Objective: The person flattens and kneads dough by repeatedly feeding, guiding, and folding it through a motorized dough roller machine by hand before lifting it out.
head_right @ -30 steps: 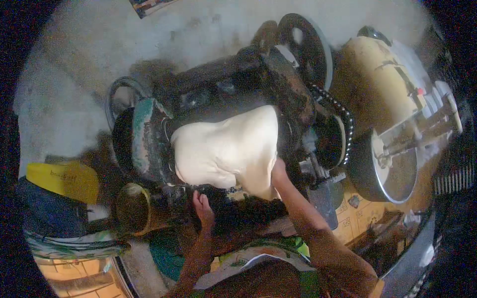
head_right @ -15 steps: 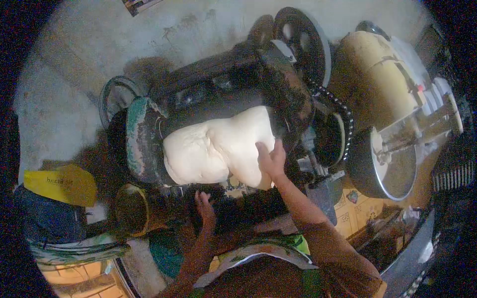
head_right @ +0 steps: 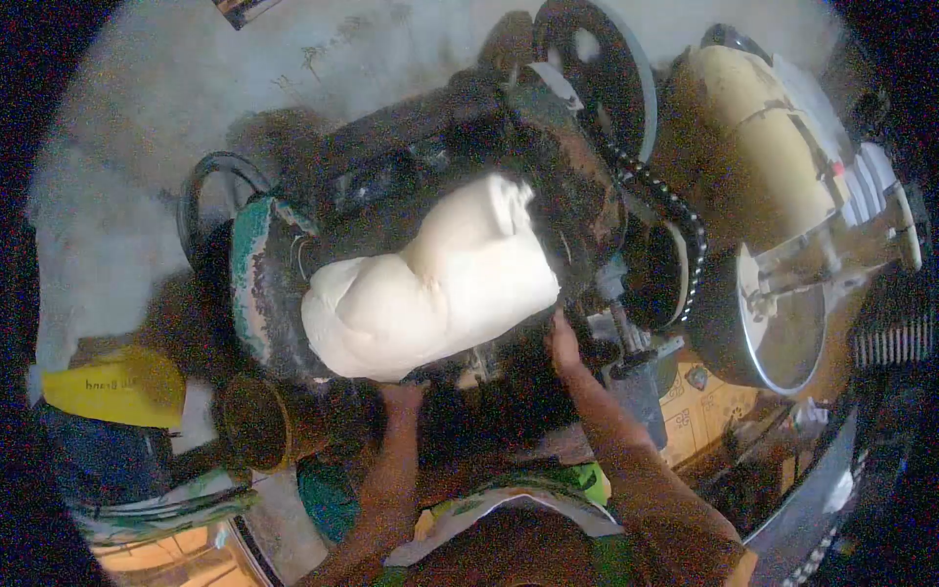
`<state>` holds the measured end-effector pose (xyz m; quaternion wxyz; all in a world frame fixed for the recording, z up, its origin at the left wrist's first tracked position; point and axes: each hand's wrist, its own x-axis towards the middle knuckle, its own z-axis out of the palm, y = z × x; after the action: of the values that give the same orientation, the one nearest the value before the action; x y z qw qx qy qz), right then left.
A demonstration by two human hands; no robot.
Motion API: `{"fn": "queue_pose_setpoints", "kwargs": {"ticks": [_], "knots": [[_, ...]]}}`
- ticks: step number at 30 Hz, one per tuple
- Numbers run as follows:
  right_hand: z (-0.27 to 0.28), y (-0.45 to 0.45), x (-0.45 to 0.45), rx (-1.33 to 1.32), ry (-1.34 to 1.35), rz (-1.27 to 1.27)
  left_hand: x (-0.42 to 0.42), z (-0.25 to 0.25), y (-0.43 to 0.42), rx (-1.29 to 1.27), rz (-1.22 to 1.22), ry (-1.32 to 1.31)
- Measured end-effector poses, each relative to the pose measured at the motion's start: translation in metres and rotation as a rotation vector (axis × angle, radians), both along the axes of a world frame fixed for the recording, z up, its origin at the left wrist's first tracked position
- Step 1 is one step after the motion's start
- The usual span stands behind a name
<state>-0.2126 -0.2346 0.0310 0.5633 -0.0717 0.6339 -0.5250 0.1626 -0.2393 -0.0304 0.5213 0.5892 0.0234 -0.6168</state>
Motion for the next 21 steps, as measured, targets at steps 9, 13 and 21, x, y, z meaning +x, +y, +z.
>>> {"fn": "queue_pose_setpoints", "kwargs": {"ticks": [9, 13, 21], "knots": [[-0.042, -0.063, -0.022, -0.310, 0.279, 0.171, 0.047, -0.152, -0.015, -0.654, -0.640, -0.639], [-0.006, -0.057, -0.016, -0.372, 0.427, 0.363, 0.067, -0.140, -0.052, -0.800, -0.537, -0.283], [0.037, -0.072, 0.009, -0.381, 0.112, 0.450, 0.058, -0.018, -0.047, -0.916, -0.733, -0.752]]}}
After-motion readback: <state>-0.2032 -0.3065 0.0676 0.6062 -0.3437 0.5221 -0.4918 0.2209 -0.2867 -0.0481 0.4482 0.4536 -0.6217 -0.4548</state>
